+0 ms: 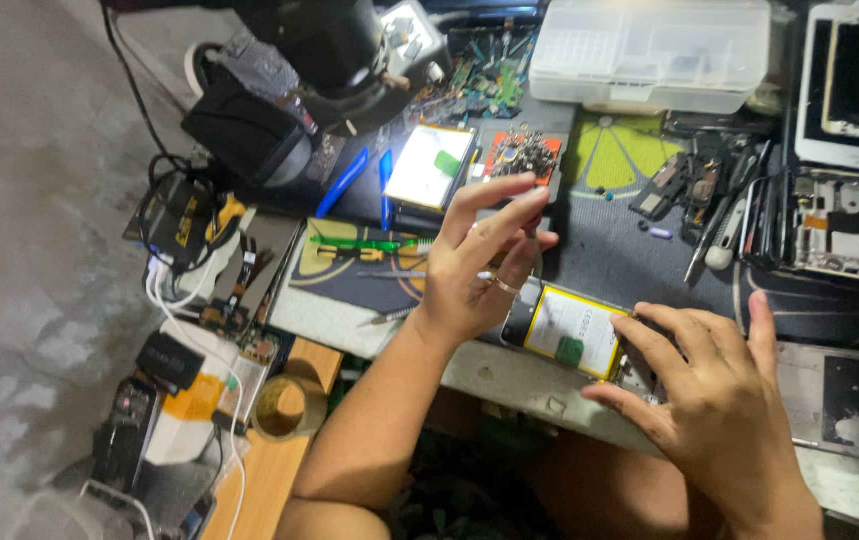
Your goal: The person removes a battery from a disassembled smartphone using a metal spudger and tweezers, then wipes the battery and the phone interior with a white cloth. The person handles the phone and battery throughout the clip.
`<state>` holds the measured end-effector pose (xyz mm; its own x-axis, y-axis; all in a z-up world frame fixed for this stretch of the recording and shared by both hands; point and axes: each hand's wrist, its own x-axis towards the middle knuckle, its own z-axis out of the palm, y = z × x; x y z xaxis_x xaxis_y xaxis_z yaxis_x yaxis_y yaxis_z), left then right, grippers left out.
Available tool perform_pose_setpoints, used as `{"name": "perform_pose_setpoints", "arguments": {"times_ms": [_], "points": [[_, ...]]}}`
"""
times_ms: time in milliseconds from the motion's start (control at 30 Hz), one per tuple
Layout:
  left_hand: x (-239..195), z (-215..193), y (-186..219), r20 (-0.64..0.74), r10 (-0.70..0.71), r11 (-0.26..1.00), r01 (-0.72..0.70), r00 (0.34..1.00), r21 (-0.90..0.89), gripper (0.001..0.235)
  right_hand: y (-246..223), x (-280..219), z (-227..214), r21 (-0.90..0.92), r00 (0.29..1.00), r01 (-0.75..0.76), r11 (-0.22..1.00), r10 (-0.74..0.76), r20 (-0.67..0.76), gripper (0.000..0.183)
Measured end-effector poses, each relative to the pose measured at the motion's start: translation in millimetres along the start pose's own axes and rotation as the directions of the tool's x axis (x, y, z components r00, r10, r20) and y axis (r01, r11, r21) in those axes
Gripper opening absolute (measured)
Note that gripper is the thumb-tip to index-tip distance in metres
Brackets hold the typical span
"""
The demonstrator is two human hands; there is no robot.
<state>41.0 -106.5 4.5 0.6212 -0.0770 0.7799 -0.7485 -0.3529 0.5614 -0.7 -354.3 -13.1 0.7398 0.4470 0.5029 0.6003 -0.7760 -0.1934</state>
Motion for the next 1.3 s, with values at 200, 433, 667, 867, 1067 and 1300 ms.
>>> {"name": "perform_pose_setpoints", "arguments": {"times_ms": [200, 433, 667, 867, 1067, 1300], "points": [[4.8, 0.1, 0.9, -0.011, 0.077, 0.993, -0.076, 0.997, 0.095, 0.041, 10.2, 32.4, -42.0, 0.122, 0.996, 0.077, 0.99, -0.072, -0.043, 0.064], [6.4, -1.4, -2.4, 0.029, 0.078, 0.997, -0.078, 0.997, -0.007, 0.042, 7.3, 63.0, -87.6, 0.325, 0.931, -0.35, 0.879, 0.365, 0.015, 0.017], [6.3, -1.4, -5.1, 0.033, 0.087, 0.995, -0.089, 0.996, 0.055, 0.042, 19.2, 30.1, -87.4, 0.131, 0.99, -0.139, 0.982, 0.139, 0.011, 0.044], [2.9, -3.1, -4.2, 0.037, 0.104, 0.994, -0.105, 0.994, 0.014, 0.045, 52.7, -20.3, -52.2, -0.081, 0.968, -0.144, 0.986, 0.157, 0.196, 0.088], [6.6, -4.0, -1.8, 0.059, 0.142, 0.983, -0.148, 0.988, 0.109, 0.044, 69.2, -32.9, -39.1, -0.071, 0.965, -0.156, 0.985, 0.167, 0.204, 0.082], [5.6, -3.8, -3.9, 0.066, 0.106, 0.992, -0.11, 0.992, 0.068, 0.042, 69.6, -31.2, -42.7, -0.013, 0.952, -0.2, 0.98, 0.198, 0.232, 0.076]]}}
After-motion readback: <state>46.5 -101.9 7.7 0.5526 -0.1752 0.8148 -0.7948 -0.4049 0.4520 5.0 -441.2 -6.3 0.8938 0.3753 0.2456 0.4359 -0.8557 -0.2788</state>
